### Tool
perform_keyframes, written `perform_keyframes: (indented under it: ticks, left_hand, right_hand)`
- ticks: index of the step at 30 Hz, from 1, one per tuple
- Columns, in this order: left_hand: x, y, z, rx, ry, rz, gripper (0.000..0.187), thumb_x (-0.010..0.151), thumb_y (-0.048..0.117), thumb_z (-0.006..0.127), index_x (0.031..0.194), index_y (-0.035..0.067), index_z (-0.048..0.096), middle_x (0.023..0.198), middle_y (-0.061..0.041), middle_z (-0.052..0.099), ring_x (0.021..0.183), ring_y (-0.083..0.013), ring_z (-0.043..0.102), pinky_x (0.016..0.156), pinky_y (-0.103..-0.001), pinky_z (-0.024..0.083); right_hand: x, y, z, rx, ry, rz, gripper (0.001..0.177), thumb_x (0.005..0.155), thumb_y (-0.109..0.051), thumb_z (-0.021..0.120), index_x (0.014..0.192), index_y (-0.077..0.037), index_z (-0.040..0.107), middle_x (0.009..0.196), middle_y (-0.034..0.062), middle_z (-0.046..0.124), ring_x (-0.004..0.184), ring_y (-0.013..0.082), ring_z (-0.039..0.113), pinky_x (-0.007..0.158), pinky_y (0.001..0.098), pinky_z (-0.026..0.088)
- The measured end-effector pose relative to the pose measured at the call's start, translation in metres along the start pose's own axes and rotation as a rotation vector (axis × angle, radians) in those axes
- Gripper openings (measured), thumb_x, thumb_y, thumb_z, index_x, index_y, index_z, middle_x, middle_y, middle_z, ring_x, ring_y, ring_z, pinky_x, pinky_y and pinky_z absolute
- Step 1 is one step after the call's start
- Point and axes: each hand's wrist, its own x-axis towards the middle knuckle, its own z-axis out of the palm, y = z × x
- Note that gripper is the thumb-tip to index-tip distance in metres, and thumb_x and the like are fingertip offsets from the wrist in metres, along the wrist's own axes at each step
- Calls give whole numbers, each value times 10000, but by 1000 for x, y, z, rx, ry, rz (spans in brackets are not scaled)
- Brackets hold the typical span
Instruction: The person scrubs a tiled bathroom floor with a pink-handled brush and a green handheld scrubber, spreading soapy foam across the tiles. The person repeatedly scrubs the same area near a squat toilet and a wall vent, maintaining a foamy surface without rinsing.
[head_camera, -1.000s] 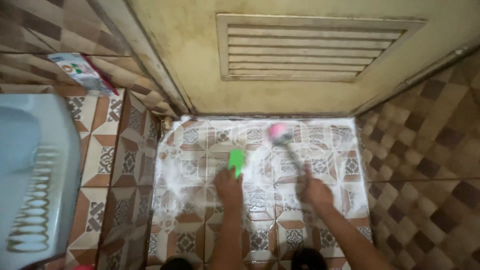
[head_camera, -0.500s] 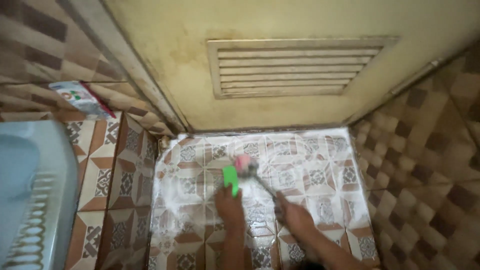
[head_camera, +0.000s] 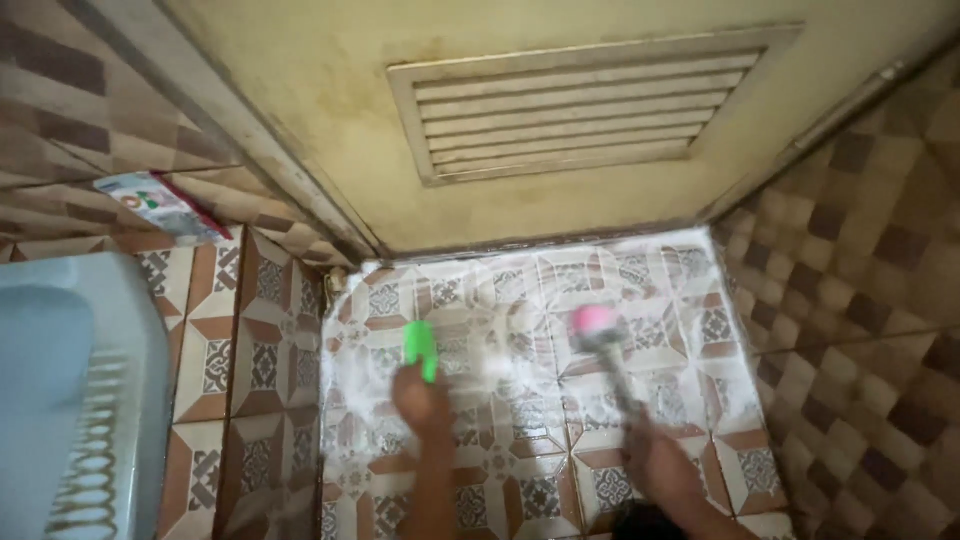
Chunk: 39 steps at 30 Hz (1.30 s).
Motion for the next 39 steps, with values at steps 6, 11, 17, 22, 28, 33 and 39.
perform_keyframes:
  ticks: [6, 11, 17, 22, 28, 33, 39]
  left_hand:
    - [-28, 76, 28, 89, -258, -147, 358, 678, 157, 873, 1008, 64, 772, 845, -138, 684, 756, -356, 664, 751, -458, 553]
    - [0, 6, 11, 520, -197, -190, 270, 812, 291, 807, 1046, 186, 724, 893, -24, 645, 798, -216, 629, 768, -360, 536]
    - [38, -38, -45, 417, -183, -388, 425, 840, 220, 833, 1205, 20, 751, 1019, -224, 729, 955, -389, 663, 817, -496, 533]
    - [-19, -10, 12, 327, -19, -170, 465, 780, 275, 873, 1142, 1, 774, 971, -157, 744, 962, -366, 642, 903, -462, 494]
    - [-38, 58, 52, 151, -190, -184, 509, 827, 374, 825, 1236, 85, 729, 1118, -159, 690, 1029, -354, 621, 878, -462, 511]
    - [31, 48, 39, 205, -848, -2, 346, 909, 478, 657, 823, 145, 700, 846, -157, 706, 823, -407, 675, 711, -550, 497]
    - [143, 48, 19, -100, -1001, -247, 378, 1010, 403, 561, 1119, 94, 750, 1093, -182, 758, 1108, -427, 689, 972, -521, 529]
  right_hand:
    - [37, -52, -31, -123, 6, -152, 622, 989, -304, 463, 1590, -377, 319, 1123, 151, 715, 1046, 343, 689, 873, 479, 527]
    - [53, -29, -87, -98, 199, -29, 604, 1010, -193, 482, 1602, -264, 382, 1295, 233, 714, 1251, 398, 668, 1039, 550, 538]
    - [9, 23, -43, 306, 199, 196, 551, 1076, -407, 199, 1604, -321, 334, 1120, 201, 745, 944, 376, 732, 787, 485, 536]
    - [40, 33, 39, -163, 70, -82, 786, 955, -489, 499, 1637, -438, 112, 990, 179, 761, 889, 392, 739, 718, 492, 533]
    - [26, -55, 14, 11, 10, -489, 450, 1070, -161, 506, 1508, -197, 409, 716, 43, 695, 445, 134, 584, 329, 209, 516]
    - [49, -78, 28, 361, 47, -354, 581, 1002, -308, 447, 1568, -185, 406, 983, 221, 766, 833, 335, 735, 768, 397, 535]
    - [-4, -168, -16, 387, -107, -487, 558, 998, -366, 515, 1522, -178, 473, 1218, 235, 733, 1228, 414, 652, 1038, 557, 522]
